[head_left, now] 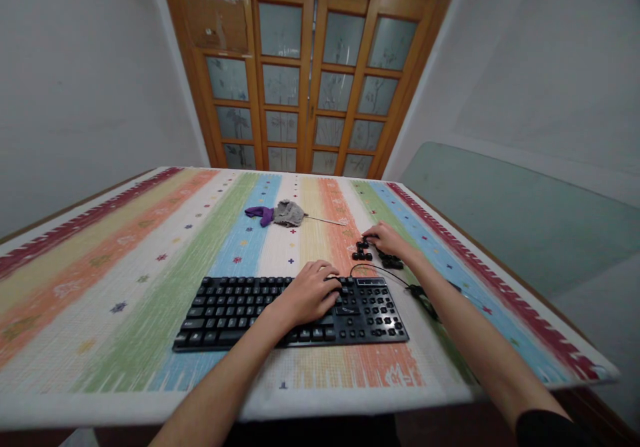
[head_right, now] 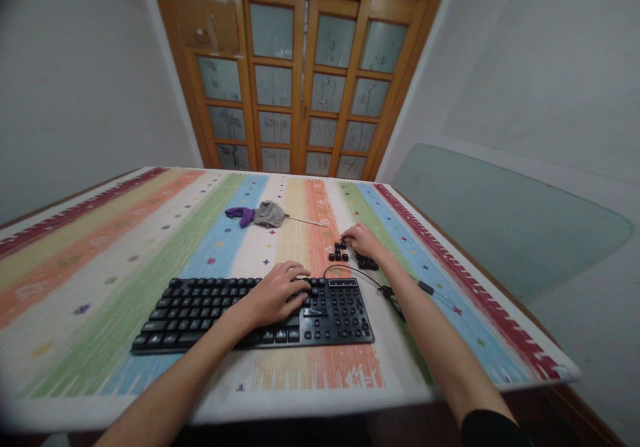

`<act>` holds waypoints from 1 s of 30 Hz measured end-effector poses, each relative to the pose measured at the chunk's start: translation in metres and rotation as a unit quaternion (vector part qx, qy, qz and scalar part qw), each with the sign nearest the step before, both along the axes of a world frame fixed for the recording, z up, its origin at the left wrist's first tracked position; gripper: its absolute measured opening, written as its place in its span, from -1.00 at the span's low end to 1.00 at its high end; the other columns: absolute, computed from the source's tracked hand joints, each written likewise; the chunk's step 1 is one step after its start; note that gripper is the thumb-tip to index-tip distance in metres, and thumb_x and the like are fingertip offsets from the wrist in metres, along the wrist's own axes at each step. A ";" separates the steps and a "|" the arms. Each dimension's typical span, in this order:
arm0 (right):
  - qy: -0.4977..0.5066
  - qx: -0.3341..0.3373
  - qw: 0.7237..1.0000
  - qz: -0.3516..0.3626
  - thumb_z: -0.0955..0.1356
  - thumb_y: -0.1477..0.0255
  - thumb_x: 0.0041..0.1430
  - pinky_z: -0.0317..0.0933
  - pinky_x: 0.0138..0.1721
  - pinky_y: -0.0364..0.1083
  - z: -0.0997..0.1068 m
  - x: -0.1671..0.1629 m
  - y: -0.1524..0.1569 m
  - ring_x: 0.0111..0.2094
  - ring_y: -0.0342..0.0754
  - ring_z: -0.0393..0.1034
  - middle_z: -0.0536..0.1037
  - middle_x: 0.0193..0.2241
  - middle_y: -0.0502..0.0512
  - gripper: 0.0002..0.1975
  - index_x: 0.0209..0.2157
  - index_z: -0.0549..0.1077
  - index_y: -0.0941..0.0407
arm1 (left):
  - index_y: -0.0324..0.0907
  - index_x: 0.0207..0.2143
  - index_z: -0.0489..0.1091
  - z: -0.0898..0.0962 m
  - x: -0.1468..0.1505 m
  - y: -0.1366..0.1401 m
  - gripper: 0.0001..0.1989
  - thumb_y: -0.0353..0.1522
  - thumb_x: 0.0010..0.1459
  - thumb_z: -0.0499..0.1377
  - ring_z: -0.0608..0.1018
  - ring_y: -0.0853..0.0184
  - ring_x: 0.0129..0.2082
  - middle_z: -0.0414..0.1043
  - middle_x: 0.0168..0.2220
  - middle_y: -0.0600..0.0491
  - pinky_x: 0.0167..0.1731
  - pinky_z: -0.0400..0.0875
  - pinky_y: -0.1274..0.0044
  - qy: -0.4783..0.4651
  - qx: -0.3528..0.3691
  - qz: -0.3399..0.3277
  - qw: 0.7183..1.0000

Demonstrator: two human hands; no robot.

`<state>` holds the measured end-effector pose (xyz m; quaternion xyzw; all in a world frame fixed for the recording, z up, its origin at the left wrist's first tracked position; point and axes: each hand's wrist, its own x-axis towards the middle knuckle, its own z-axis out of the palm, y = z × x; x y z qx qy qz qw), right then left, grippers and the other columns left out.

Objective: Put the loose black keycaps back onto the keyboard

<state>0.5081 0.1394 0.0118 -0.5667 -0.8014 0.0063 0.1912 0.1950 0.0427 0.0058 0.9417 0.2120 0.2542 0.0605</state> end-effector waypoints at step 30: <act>0.038 0.061 0.978 0.194 0.27 0.58 0.25 0.38 -0.13 0.03 0.005 -0.076 -0.144 -0.15 0.05 0.38 0.49 -0.24 0.16 -0.77 -0.10 0.42 0.09 | -0.12 0.03 0.43 -0.003 0.009 -0.006 -0.74 -0.36 0.30 0.14 0.37 0.14 0.08 0.42 0.02 -0.06 0.09 0.35 0.25 0.003 -0.008 -0.025 1.000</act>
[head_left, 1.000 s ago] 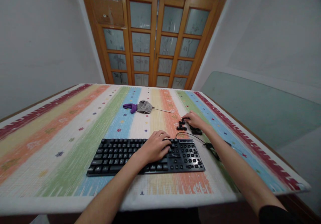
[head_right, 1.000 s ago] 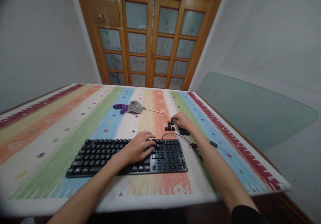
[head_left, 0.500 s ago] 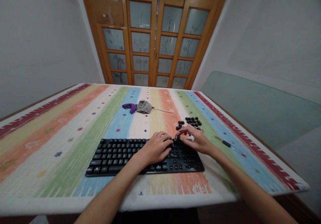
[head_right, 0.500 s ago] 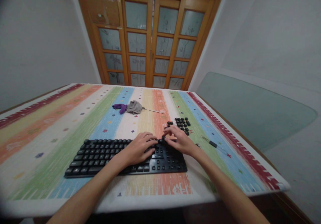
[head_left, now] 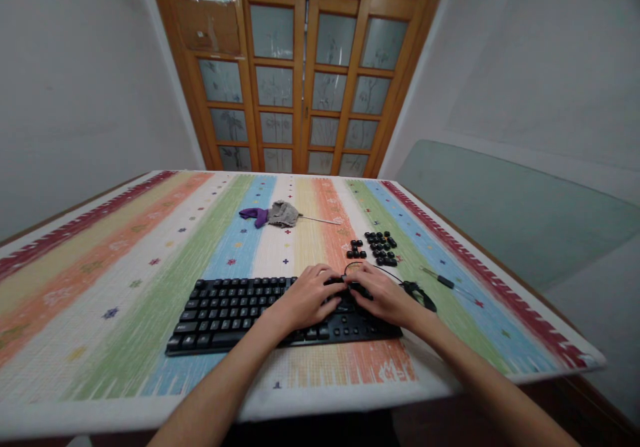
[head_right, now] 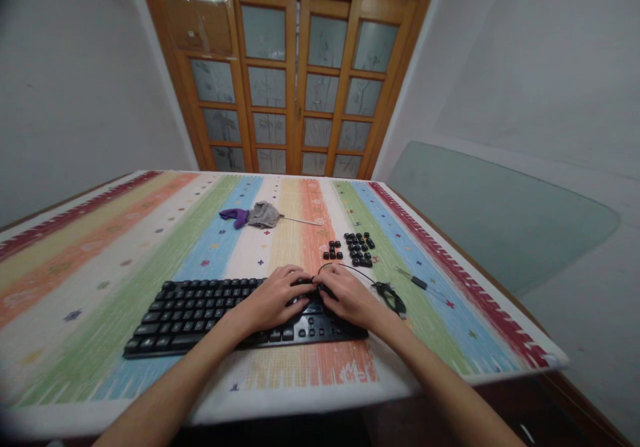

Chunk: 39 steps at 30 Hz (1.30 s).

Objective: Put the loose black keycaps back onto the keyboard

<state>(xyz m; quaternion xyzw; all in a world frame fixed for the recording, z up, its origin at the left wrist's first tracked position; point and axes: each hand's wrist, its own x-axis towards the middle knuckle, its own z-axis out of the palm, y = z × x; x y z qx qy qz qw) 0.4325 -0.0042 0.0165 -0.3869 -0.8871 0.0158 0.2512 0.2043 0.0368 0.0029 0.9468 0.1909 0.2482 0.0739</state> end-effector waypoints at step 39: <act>-0.030 0.007 1.000 0.000 0.29 0.57 0.27 0.32 -0.09 0.06 0.007 -0.004 0.004 -0.15 0.07 0.39 0.56 -0.26 0.16 -0.83 -0.15 0.46 0.10 | -0.15 0.03 0.45 -0.001 0.000 -0.002 -0.73 -0.32 0.30 0.16 0.33 0.10 0.14 0.39 0.06 -0.09 0.13 0.32 0.21 0.008 0.019 0.004 1.000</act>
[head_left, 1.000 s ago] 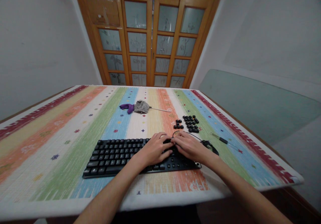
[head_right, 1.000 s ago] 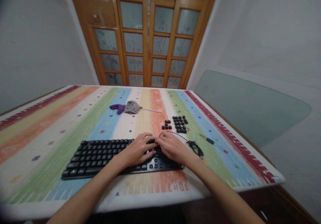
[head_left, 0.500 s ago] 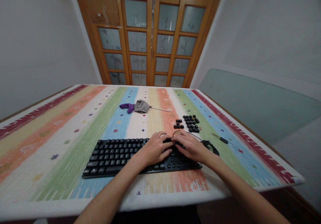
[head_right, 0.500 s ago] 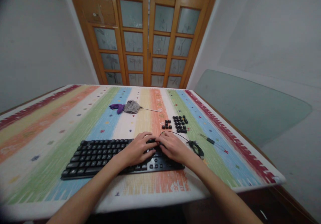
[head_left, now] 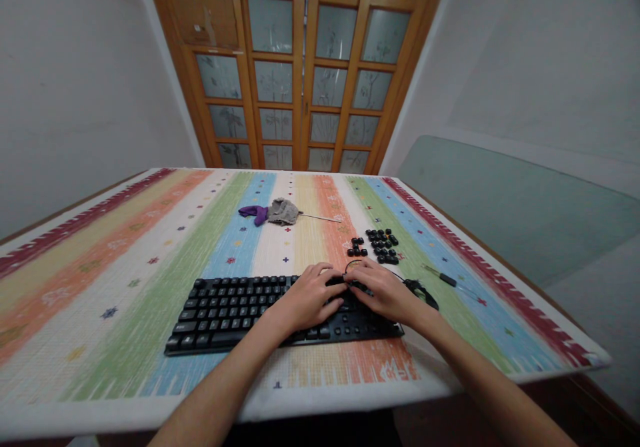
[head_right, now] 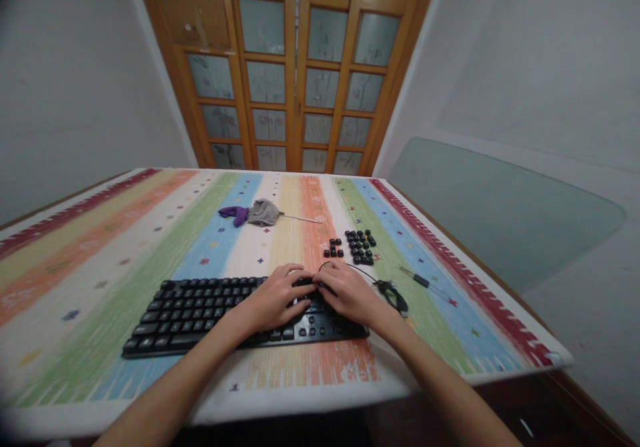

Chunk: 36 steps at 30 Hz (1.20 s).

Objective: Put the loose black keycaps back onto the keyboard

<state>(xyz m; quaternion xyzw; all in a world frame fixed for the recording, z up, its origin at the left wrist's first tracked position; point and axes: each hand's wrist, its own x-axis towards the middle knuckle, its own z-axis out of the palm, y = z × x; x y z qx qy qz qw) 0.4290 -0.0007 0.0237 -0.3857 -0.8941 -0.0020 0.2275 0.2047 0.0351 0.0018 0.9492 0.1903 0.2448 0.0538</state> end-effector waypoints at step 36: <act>0.011 -0.013 0.980 -0.196 0.35 0.45 0.21 0.27 -0.20 -0.03 0.010 0.047 0.068 -0.30 0.02 0.43 0.64 -0.32 0.12 -0.84 -0.29 0.61 0.11 | -0.14 0.06 0.41 0.007 -0.005 0.000 -0.65 -0.16 0.33 0.12 0.33 0.09 0.18 0.38 0.13 -0.08 0.16 0.28 0.20 0.009 0.001 0.024 1.000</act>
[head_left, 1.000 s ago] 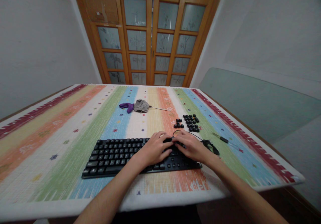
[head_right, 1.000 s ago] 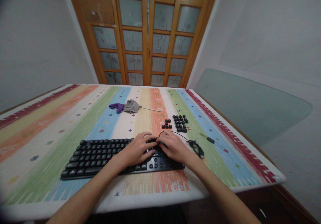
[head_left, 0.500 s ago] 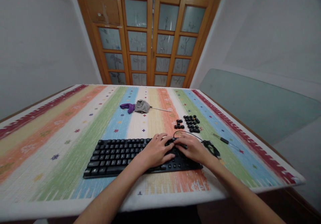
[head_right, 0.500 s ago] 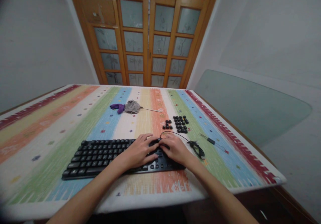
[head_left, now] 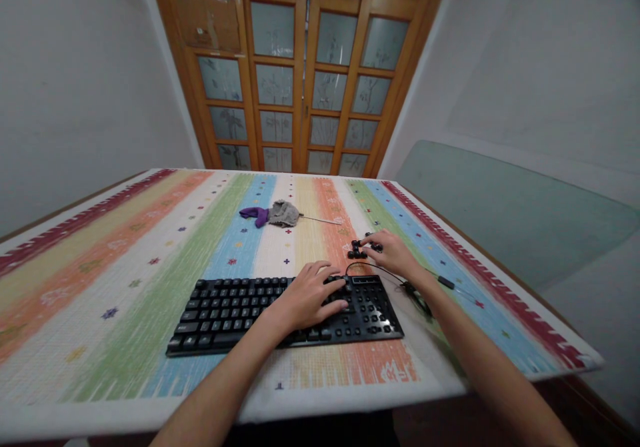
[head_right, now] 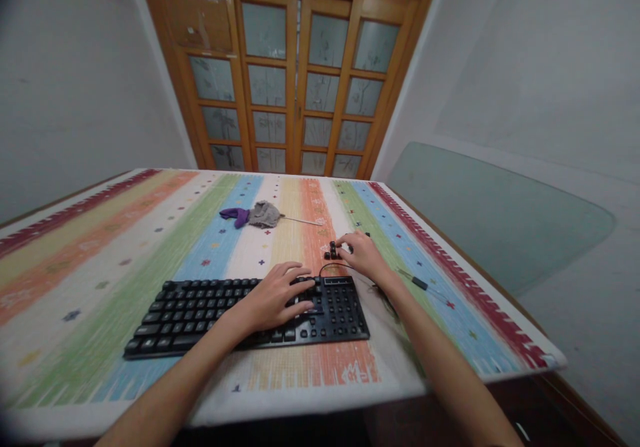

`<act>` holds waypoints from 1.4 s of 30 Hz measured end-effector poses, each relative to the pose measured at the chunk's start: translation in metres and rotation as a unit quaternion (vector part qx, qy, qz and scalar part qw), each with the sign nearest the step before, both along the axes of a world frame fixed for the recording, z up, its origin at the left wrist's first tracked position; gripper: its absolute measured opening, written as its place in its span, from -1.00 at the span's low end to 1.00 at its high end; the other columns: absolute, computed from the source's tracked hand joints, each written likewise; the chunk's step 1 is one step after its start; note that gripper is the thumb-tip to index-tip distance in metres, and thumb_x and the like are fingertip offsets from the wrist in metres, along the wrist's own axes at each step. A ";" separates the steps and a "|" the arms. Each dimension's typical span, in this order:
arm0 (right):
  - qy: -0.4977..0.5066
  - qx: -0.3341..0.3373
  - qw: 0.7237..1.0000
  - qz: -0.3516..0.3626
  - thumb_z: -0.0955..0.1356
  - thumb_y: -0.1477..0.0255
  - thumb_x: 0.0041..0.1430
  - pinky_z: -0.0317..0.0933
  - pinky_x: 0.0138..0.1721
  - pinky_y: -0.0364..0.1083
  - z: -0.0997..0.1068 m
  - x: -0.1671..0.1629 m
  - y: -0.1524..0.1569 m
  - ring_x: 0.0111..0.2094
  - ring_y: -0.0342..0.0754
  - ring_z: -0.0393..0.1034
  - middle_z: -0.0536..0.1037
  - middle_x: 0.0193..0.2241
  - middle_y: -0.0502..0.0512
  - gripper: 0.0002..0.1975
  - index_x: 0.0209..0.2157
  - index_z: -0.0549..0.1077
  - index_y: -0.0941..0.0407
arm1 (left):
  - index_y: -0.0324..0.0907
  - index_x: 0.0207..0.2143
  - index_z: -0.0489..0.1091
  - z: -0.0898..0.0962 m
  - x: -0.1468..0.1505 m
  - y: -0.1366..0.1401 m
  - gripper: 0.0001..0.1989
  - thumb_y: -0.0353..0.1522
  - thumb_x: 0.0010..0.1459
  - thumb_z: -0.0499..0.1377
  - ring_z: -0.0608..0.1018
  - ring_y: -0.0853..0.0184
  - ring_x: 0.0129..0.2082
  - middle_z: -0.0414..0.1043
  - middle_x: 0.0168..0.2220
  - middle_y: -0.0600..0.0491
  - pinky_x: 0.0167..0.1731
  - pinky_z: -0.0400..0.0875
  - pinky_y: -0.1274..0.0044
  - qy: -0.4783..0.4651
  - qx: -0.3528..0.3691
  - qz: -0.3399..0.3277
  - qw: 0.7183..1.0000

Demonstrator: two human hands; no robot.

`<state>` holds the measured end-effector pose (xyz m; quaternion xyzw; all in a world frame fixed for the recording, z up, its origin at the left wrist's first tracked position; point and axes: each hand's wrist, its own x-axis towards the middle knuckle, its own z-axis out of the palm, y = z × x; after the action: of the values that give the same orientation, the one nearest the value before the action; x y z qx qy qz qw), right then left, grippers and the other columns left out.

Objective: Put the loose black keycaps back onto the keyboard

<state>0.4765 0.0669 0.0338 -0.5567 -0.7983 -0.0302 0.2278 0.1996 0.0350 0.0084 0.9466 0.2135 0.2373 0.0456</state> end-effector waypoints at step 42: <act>0.085 0.018 0.976 0.201 0.34 0.56 0.23 0.33 -0.03 0.16 -0.024 -0.044 -0.089 -0.21 0.02 0.45 0.58 -0.28 0.10 -0.86 -0.24 0.52 0.08 | -0.12 -0.02 0.47 -0.002 -0.004 0.004 -0.75 -0.36 0.24 0.19 0.36 0.11 0.13 0.41 0.06 -0.08 0.12 0.32 0.19 -0.040 -0.022 -0.020 0.999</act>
<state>0.4324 -0.0219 0.0093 -0.3813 -0.8709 0.0489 0.3063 0.1952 0.0391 0.0059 0.9391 0.1978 0.2695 0.0797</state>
